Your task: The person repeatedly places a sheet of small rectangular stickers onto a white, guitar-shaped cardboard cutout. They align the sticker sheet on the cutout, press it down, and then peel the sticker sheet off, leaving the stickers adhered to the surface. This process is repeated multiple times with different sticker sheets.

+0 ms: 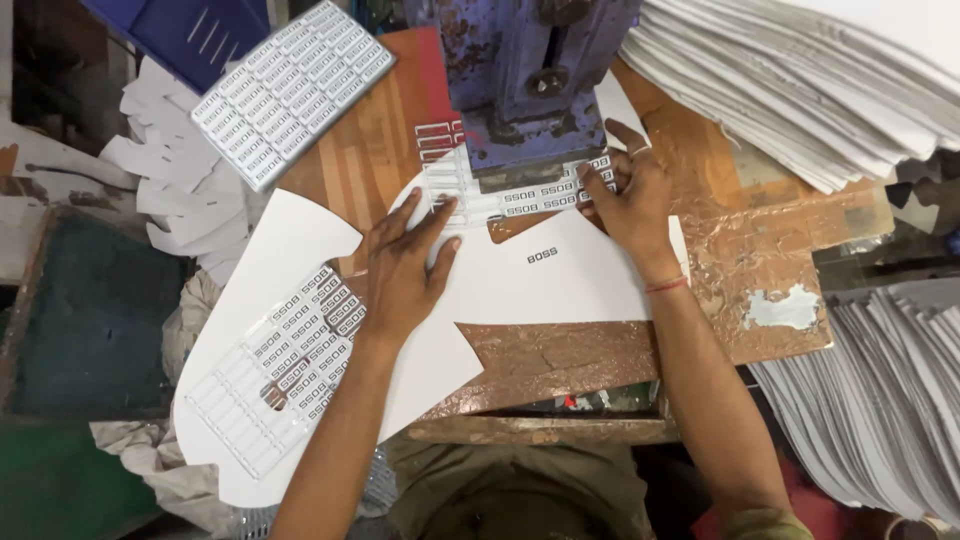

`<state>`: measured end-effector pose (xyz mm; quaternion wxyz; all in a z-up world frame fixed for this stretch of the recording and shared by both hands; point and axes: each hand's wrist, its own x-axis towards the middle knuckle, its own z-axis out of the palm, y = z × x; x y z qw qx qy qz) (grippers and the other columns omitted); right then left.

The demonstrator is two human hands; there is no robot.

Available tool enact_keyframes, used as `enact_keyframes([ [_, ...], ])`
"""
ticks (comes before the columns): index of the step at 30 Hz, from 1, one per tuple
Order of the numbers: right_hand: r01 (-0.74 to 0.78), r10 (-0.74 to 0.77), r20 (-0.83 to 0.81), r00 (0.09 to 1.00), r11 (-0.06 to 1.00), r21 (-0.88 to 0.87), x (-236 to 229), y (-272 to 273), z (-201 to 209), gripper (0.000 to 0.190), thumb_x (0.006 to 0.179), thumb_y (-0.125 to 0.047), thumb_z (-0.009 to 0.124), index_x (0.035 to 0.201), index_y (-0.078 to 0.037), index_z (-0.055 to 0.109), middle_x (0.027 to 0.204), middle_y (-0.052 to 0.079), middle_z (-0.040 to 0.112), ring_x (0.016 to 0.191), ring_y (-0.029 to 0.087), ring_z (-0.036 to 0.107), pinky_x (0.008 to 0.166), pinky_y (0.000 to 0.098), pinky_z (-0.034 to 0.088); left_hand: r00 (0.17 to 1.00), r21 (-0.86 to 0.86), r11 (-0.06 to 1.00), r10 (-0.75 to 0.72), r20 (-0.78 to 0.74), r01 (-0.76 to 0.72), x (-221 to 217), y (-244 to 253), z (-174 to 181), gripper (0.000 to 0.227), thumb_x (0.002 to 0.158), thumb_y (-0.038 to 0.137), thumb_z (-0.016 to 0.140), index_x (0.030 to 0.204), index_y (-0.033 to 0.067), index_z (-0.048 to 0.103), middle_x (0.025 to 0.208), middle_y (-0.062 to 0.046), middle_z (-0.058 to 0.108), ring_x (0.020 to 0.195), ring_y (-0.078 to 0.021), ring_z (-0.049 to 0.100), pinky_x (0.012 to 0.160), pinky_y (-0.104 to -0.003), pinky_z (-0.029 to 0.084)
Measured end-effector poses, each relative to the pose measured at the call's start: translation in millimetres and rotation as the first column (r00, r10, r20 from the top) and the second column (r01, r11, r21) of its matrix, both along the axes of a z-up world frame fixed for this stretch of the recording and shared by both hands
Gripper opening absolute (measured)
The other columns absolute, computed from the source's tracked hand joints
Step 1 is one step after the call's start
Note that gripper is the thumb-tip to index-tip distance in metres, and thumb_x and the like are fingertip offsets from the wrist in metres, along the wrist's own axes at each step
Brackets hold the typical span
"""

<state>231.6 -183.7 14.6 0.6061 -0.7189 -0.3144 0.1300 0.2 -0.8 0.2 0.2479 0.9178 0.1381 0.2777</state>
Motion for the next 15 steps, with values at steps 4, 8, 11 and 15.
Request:
enact_keyframes([
  [4,-0.002,0.002,0.023,1.0,1.0,0.005,4,1,0,0.054,0.1,0.003,0.068,0.145,0.015,0.043,0.09,0.01,0.073,0.067,0.01,0.07,0.053,0.0211,0.056,1.0,-0.004,1.0,-0.011,-0.024,0.011,1,2,-1,0.045,0.099,0.022,0.068,0.142,0.0085,0.062,0.134,-0.011,0.071,0.146,-0.0306,0.047,0.114,-0.046,0.033],
  [8,0.004,-0.004,0.02,1.0,1.0,0.001,0,3,1,0.053,0.1,0.003,0.068,0.146,0.014,0.043,0.092,0.01,0.074,0.069,0.01,0.071,0.054,0.0211,0.057,0.998,0.008,1.0,-0.012,-0.061,0.012,1,2,-1,0.045,0.102,0.022,0.068,0.144,0.0085,0.061,0.134,-0.011,0.07,0.148,-0.0294,0.046,0.116,-0.047,0.033],
  [11,0.024,-0.023,0.035,0.999,1.0,-0.001,-4,0,2,0.053,0.1,0.003,0.068,0.146,0.012,0.043,0.098,0.01,0.075,0.069,0.009,0.07,0.053,0.0211,0.056,1.0,0.017,1.0,-0.009,-0.03,0.009,1,-1,1,0.045,0.101,0.022,0.068,0.144,0.0094,0.062,0.137,-0.011,0.069,0.147,-0.0295,0.046,0.115,-0.046,0.033],
  [15,0.018,-0.018,0.023,1.0,1.0,0.023,4,3,-1,0.054,0.099,0.003,0.067,0.146,0.01,0.043,0.098,0.01,0.073,0.07,0.009,0.07,0.054,0.0214,0.057,1.0,0.018,1.0,0.012,-0.025,-0.011,4,3,1,0.046,0.099,0.023,0.068,0.143,0.0092,0.062,0.134,-0.011,0.07,0.146,-0.0302,0.046,0.115,-0.046,0.033],
])
